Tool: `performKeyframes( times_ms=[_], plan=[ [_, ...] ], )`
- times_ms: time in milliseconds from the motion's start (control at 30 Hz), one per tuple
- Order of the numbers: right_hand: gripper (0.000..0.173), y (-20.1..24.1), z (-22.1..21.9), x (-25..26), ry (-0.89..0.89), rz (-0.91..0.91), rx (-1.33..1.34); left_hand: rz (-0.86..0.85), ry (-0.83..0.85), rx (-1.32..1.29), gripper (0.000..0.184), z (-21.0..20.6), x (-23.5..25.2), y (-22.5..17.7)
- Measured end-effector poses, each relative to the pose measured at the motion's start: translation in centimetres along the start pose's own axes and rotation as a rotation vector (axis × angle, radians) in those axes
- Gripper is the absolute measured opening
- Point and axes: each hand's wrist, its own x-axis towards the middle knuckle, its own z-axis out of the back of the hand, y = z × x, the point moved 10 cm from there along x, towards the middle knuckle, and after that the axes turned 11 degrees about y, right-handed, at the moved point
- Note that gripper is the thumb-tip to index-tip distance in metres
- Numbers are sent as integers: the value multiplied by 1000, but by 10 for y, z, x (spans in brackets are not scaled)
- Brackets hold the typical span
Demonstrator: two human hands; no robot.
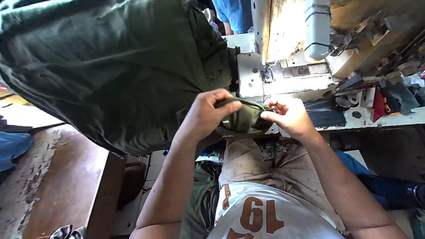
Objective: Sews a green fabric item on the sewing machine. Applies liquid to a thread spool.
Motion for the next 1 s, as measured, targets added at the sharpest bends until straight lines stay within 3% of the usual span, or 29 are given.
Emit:
performKeyframes(
  times_ms=[100,200,267,533,767,933,1000],
  plan=[
    [11,-12,6,-5,13,-41,104,-84,-200,-296,16,29,-2,10],
    [11,-18,10,-14,-37,-48,188,-65,-262,-510,14,21,2,24],
    [10,-20,12,-19,-61,-42,219,-53,-297,-513,14,13,5,31],
    [10,-33,19,-30,-169,-65,322,-96,-304,-280,12,2,11,30],
    [13,-41,10,-28,-142,-67,373,-127,-319,-103,14,11,3,26],
    [5,-20,-12,-17,-106,-13,271,-58,-388,313,25,44,-15,-20],
    [19,-4,-24,-13,-70,7,196,-88,-481,479,29,63,-28,-56]
  ],
)
